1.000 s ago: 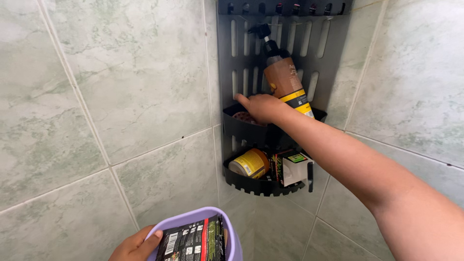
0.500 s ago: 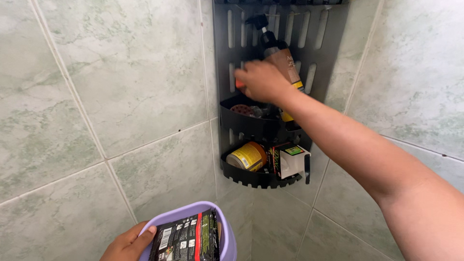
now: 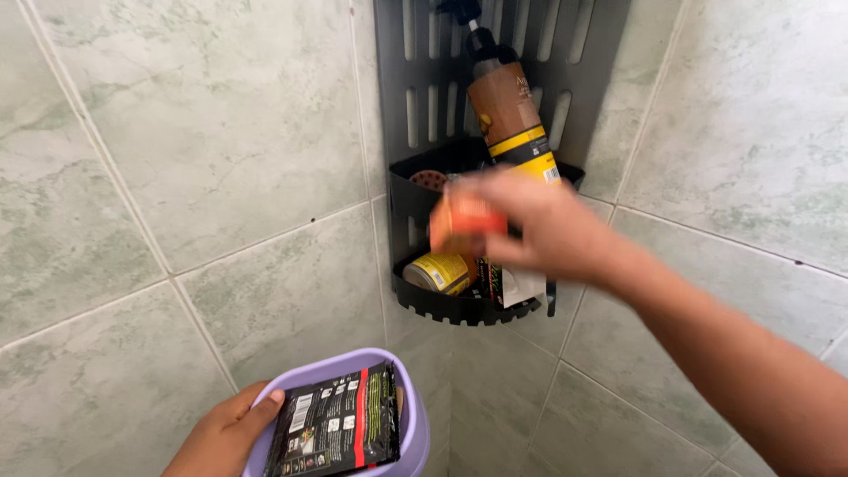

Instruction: The person rearranges items in a corner shower caddy. They move a shampoo bottle, a small purple basket with soaps, a hairbrush, and several sachets, then place them back into the caddy in a different order.

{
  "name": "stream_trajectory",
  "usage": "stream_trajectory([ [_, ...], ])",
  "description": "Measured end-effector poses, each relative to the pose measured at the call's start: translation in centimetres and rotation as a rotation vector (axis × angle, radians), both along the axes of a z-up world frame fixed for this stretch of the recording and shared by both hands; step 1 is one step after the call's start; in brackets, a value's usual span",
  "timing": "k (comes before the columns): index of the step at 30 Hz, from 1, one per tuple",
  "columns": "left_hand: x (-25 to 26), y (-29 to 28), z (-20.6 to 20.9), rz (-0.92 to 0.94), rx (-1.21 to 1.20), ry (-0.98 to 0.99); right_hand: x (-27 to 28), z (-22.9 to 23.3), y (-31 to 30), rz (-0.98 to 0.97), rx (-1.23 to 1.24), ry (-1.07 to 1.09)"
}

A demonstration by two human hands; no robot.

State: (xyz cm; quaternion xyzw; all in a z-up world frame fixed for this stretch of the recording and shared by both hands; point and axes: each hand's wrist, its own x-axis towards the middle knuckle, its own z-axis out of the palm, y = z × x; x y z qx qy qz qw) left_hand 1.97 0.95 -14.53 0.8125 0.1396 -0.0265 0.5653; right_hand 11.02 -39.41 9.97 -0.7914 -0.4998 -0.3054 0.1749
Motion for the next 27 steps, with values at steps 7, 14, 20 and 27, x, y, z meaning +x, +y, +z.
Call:
stream_trajectory([
  [7,-0.1,-2.9,1.9,-0.053,-0.119,-0.027,3.0,-11.1,-0.5,-0.120,-0.095,0.073],
  [14,0.7,-4.3,1.9,-0.095,-0.029,-0.032,8.7,-17.2,-0.2,-0.404,-0.199,-0.080],
  [20,1.5,-3.6,0.8,-0.103,0.056,-0.002,7.2,-14.4,0.1,-0.508,-0.467,0.175],
  [27,1.8,-2.9,1.6,-0.053,0.131,0.063,4.2,-6.2,0.9,-0.219,-0.174,0.409],
])
